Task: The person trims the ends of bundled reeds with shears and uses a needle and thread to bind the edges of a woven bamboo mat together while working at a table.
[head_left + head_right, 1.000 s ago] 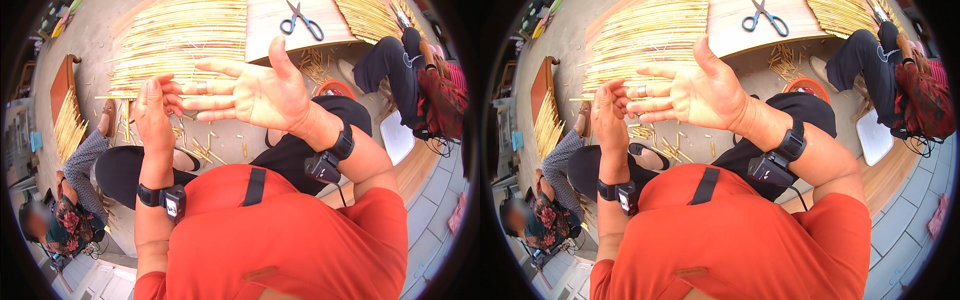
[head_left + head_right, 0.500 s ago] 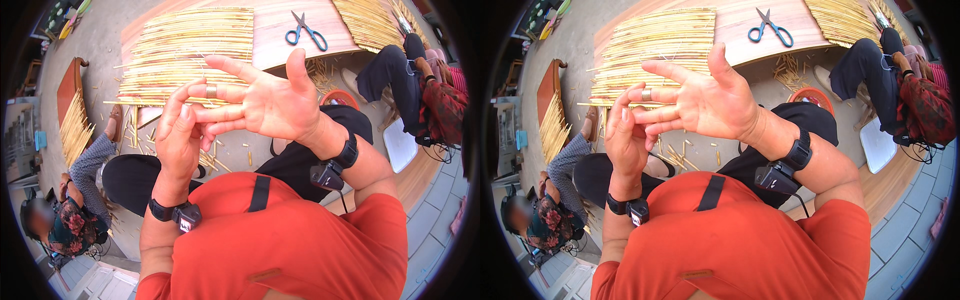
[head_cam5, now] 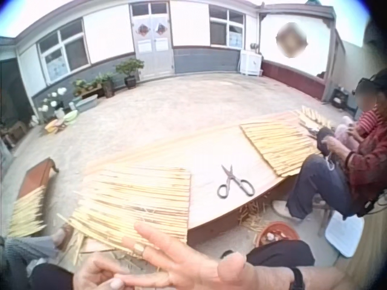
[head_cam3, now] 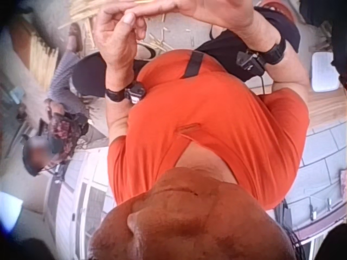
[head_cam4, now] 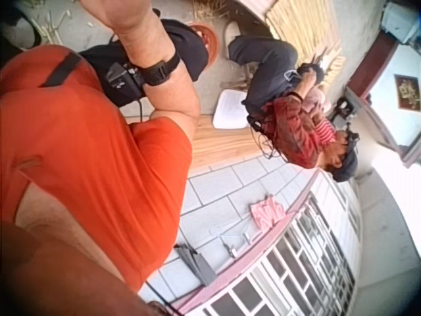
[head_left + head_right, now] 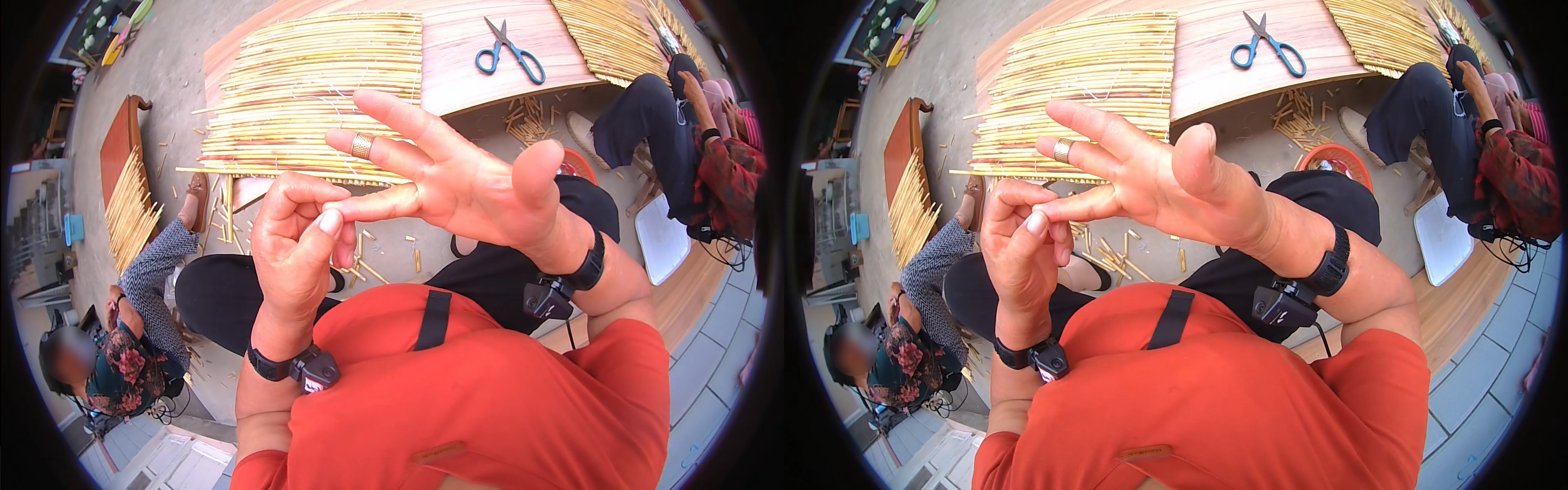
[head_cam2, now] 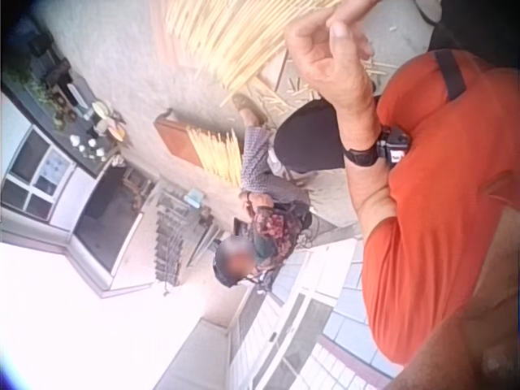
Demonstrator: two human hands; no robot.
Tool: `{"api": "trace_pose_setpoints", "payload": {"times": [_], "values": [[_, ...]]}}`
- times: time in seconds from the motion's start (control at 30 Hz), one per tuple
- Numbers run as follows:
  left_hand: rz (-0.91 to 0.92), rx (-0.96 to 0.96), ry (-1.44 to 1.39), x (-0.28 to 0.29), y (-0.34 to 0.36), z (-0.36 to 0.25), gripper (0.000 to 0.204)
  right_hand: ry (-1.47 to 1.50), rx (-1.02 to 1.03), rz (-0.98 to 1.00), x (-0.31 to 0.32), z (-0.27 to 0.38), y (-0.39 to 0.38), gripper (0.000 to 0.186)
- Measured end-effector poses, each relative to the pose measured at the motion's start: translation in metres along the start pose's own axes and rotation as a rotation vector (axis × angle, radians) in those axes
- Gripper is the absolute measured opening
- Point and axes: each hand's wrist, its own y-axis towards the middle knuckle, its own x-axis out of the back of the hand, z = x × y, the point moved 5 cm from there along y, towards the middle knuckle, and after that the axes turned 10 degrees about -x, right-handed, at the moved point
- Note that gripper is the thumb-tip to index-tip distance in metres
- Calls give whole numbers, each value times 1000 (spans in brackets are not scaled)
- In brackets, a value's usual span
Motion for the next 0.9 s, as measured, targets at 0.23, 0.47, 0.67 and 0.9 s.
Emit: {"api": "trace_pose_setpoints", "payload": {"times": [0.23,0.47,0.67,0.9], "values": [[65,-10,-3,-1,-1,0,10,-13,-10,-5,-7,10,-1,126],[66,-169,454,1,-4,-6,10,-325,-65,-162,-22,20,10,124],[86,95,293,-2,-4,-7,9,-66,-74,107,-6,16,2,124],[125,186,121,-1,-7,-2,9,173,32,93,2,3,-1,118]]}}
